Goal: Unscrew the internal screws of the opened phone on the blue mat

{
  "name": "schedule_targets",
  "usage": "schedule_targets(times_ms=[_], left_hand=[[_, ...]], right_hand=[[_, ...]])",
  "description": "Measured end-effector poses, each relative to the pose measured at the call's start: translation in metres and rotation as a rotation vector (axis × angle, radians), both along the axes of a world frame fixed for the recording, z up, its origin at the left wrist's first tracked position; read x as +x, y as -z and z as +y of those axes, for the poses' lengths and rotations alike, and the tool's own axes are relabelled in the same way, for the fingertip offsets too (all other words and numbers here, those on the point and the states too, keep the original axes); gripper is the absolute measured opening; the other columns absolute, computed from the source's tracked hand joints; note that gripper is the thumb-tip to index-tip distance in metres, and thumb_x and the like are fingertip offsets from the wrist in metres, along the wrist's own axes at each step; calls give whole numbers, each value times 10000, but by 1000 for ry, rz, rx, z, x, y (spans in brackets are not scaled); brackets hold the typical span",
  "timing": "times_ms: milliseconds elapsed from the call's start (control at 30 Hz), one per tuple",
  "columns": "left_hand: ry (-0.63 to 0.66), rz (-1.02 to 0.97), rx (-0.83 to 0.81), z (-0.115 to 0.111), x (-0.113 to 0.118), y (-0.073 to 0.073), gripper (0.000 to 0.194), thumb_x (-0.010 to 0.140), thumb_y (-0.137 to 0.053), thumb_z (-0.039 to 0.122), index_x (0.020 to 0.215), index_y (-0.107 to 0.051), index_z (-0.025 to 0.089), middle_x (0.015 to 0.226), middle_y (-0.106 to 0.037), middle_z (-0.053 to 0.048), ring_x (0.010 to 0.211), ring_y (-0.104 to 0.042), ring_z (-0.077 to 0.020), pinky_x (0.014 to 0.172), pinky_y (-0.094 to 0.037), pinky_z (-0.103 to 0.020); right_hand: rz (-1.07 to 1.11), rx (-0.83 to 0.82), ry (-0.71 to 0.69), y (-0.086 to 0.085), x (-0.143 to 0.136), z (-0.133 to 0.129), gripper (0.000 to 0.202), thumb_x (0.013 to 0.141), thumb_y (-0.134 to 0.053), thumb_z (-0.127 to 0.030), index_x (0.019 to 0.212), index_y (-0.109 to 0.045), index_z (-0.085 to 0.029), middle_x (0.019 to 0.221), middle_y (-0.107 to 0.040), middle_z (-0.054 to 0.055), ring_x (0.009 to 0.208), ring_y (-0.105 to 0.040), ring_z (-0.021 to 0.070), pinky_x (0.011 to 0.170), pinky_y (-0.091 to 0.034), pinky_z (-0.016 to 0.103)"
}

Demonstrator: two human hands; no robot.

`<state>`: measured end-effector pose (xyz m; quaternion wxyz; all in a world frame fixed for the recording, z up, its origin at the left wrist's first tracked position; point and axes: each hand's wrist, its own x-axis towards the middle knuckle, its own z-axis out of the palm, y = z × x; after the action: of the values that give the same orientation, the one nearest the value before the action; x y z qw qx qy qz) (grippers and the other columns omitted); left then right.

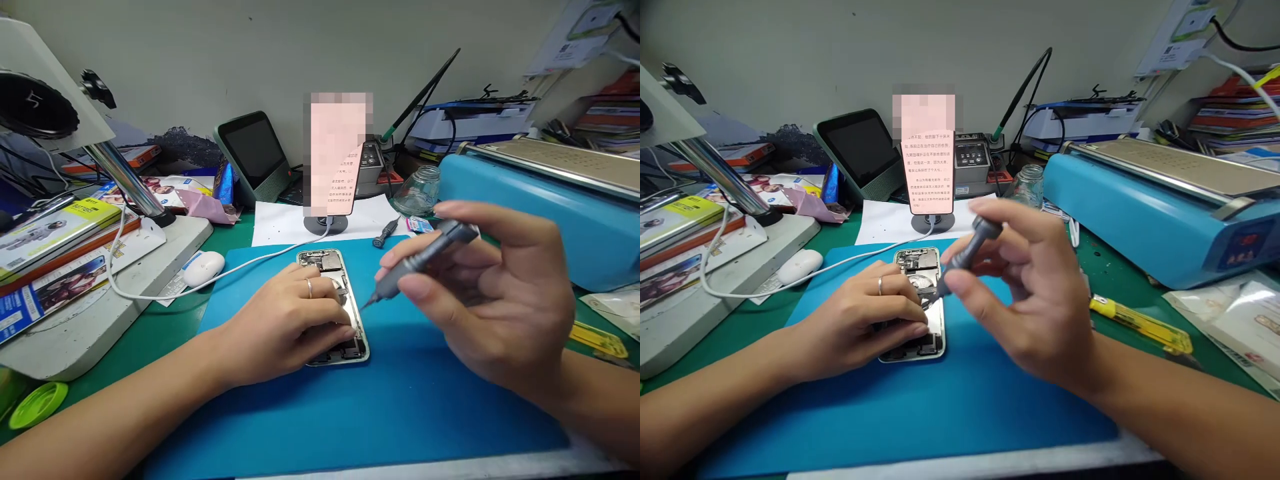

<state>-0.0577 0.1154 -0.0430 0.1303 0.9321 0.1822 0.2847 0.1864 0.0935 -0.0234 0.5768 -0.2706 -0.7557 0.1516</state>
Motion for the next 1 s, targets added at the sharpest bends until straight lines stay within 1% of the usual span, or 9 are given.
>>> schedule_targets(times_ms=[100, 200, 333, 433, 500, 633, 733, 833, 1000], left_hand=[[-36, 38, 98, 0, 2, -7, 175, 1058, -658, 223, 927, -754, 156, 893, -741, -28, 801, -595, -169, 758, -397, -339], [-59, 164, 232, 3, 22, -23, 240, 1079, -618, 271, 926, -772, 168, 877, -739, -34, 807, -594, -195, 728, -390, -354], [-152, 445, 382, 14, 73, -41, 301, 1088, -581, 339, 917, -784, 198, 852, -741, -37, 808, -603, -222, 709, -383, -373], [-170, 541, 409, 27, 103, -43, 263, 1041, -621, 258, 843, -774, 180, 847, -753, -70, 831, -633, -240, 713, -392, -384], [-168, 591, 433, 33, 112, -41, 244, 1003, -632, 201, 802, -764, 161, 824, -750, -98, 827, -638, -255, 703, -387, -398], [-141, 652, 464, 34, 115, -39, 281, 996, -576, 159, 775, -749, 150, 816, -742, -128, 839, -638, -267, 734, -392, -414], [-149, 668, 457, 32, 114, -41, 276, 999, -588, 212, 781, -750, 162, 820, -749, -124, 854, -641, -272, 756, -397, -414], [-178, 657, 436, 32, 112, -45, 291, 1011, -593, 275, 790, -753, 174, 800, -749, -106, 844, -635, -264, 747, -399, -408], [-265, 565, 402, 35, 100, -48, 364, 1044, -500, 239, 763, -723, 179, 766, -723, -89, 808, -612, -249, 723, -389, -399]], right_hand=[[98, 107, 144, -6, 8, 16, 524, 954, -721, -121, 1367, -650, -435, 981, -755, -22, 872, -779, 197, 738, -726, 349], [138, 255, 195, -7, 20, 36, 461, 959, -751, -175, 1336, -629, -410, 962, -746, -28, 882, -769, 180, 748, -705, 332], [201, 198, 255, 0, 32, 55, 438, 986, -744, -327, 1373, -543, -375, 963, -745, 2, 888, -772, 206, 685, -679, 341], [216, 193, 302, 4, 36, 62, 418, 1006, -703, -420, 1376, -516, -364, 937, -723, 19, 886, -777, 234, 658, -673, 359], [244, 180, 326, 5, 38, 64, 397, 1023, -663, -424, 1376, -493, -360, 942, -699, 27, 887, -766, 243, 665, -670, 377], [241, 94, 353, 3, 41, 64, 393, 1033, -613, -368, 1386, -442, -357, 991, -680, 44, 895, -745, 251, 743, -683, 425], [233, 82, 343, 3, 42, 65, 404, 1025, -595, -295, 1392, -433, -346, 994, -683, 48, 925, -749, 258, 776, -687, 439], [243, 79, 334, 4, 42, 66, 422, 1006, -598, -249, 1388, -442, -338, 990, -692, 46, 931, -753, 257, 791, -688, 439], [268, 39, 336, 4, 43, 69, 440, 974, -631, -228, 1369, -472, -337, 981, -699, 37, 901, -754, 248, 793, -687, 441]])
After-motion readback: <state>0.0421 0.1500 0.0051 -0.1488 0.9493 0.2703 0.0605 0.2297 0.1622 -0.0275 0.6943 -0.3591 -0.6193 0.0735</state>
